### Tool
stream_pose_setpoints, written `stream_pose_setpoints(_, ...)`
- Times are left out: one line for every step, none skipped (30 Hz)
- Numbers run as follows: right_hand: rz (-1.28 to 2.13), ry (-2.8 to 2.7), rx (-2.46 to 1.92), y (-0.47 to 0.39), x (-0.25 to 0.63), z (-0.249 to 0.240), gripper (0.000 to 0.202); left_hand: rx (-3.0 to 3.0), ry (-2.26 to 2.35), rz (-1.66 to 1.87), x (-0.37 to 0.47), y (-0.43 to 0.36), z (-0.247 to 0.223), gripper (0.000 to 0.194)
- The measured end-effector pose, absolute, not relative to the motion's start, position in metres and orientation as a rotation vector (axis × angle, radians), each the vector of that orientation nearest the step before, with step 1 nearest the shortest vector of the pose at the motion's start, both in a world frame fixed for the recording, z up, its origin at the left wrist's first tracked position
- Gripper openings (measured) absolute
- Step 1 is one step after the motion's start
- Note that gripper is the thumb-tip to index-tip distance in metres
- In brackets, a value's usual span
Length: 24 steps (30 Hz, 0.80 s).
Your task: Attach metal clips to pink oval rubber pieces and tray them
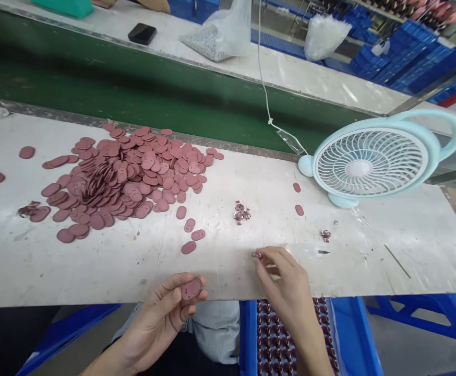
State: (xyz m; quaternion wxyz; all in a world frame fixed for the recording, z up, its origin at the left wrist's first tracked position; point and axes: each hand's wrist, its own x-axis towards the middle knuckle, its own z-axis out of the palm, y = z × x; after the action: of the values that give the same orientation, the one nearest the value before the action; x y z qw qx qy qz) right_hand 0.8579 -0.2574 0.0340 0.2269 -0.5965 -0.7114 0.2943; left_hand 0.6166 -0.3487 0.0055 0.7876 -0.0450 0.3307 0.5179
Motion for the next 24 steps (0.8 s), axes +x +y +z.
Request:
stream_pose_setpoints(0.918,-1.874,-1.600,-0.270,0.855,0.041,0.012,-0.078,0.714,1.118,0.618,-0.349,0.005,0.020)
stream_pose_setpoints(1.042,-1.775,-1.532,-0.282,0.850,0.048,0.012,-0.061,0.718,1.113,0.619,-0.348,0.004,0.020)
stream_pose_setpoints(1.164,-1.676,-1.456,-0.293,0.843,0.054,0.015,-0.045,0.722,1.107,0.620,-0.348,0.004,0.020)
stream_pose_setpoints(1.260,-1.598,-1.391,-0.303,0.835,0.059,0.018,-0.032,0.729,1.097,0.622,-0.347,0.004,0.019)
stream_pose_setpoints(1.326,-1.549,-1.343,-0.310,0.827,0.063,0.020,-0.021,0.737,1.087,0.624,-0.346,0.004,0.019)
stream_pose_setpoints(1.357,-1.519,-1.314,-0.315,0.819,0.064,0.023,-0.011,0.744,1.078,0.626,-0.345,0.004,0.019)
stream_pose_setpoints(1.365,-1.503,-1.303,-0.318,0.811,0.065,0.025,0.001,0.749,1.073,0.628,-0.344,0.004,0.020)
stream_pose_setpoints(1.363,-1.493,-1.302,-0.319,0.805,0.063,0.026,0.013,0.754,1.073,0.629,-0.343,0.005,0.020)
stream_pose_setpoints(1.357,-1.487,-1.305,-0.319,0.801,0.062,0.026,0.028,0.756,1.076,0.630,-0.341,0.005,0.020)
stream_pose_setpoints(1.351,-1.480,-1.305,-0.318,0.797,0.059,0.026,0.042,0.757,1.081,0.631,-0.340,0.006,0.020)
stream_pose_setpoints(1.346,-1.474,-1.310,-0.318,0.795,0.058,0.026,0.057,0.756,1.088,0.632,-0.339,0.007,0.020)
stream_pose_setpoints(1.343,-1.470,-1.317,-0.317,0.795,0.056,0.026,0.073,0.755,1.095,0.633,-0.339,0.007,0.020)
stream_pose_setpoints(1.344,-1.469,-1.315,-0.316,0.794,0.055,0.026,0.087,0.755,1.103,0.633,-0.339,0.008,0.020)
stream_pose_setpoints(1.344,-1.471,-1.314,-0.316,0.794,0.055,0.027,0.099,0.758,1.110,0.633,-0.339,0.008,0.019)
stream_pose_setpoints(1.341,-1.482,-1.310,-0.315,0.795,0.055,0.028,0.109,0.763,1.116,0.633,-0.339,0.007,0.018)
stream_pose_setpoints(1.339,-1.498,-1.305,-0.315,0.795,0.055,0.029,0.116,0.770,1.120,0.632,-0.340,0.007,0.017)
stream_pose_setpoints(1.339,-1.519,-1.301,-0.315,0.795,0.056,0.029,0.121,0.776,1.122,0.632,-0.340,0.006,0.017)
stream_pose_setpoints(1.339,-1.539,-1.298,-0.315,0.795,0.056,0.029,0.125,0.784,1.121,0.632,-0.341,0.006,0.016)
stream_pose_setpoints(1.341,-1.556,-1.298,-0.314,0.795,0.056,0.029,0.130,0.787,1.117,0.632,-0.341,0.005,0.015)
stream_pose_setpoints(1.345,-1.570,-1.296,-0.314,0.795,0.056,0.028,0.136,0.787,1.115,0.632,-0.341,0.005,0.015)
stream_pose_setpoints(1.349,-1.579,-1.296,-0.313,0.795,0.055,0.029,0.142,0.785,1.114,0.632,-0.341,0.005,0.015)
stream_pose_setpoints(1.351,-1.582,-1.301,-0.312,0.794,0.055,0.029,0.145,0.788,1.114,0.632,-0.341,0.005,0.016)
stream_pose_setpoints(1.350,-1.582,-1.304,-0.311,0.794,0.055,0.030,0.146,0.795,1.118,0.632,-0.341,0.005,0.017)
stream_pose_setpoints(1.350,-1.580,-1.308,-0.310,0.793,0.055,0.031,0.145,0.807,1.125,0.633,-0.341,0.006,0.018)
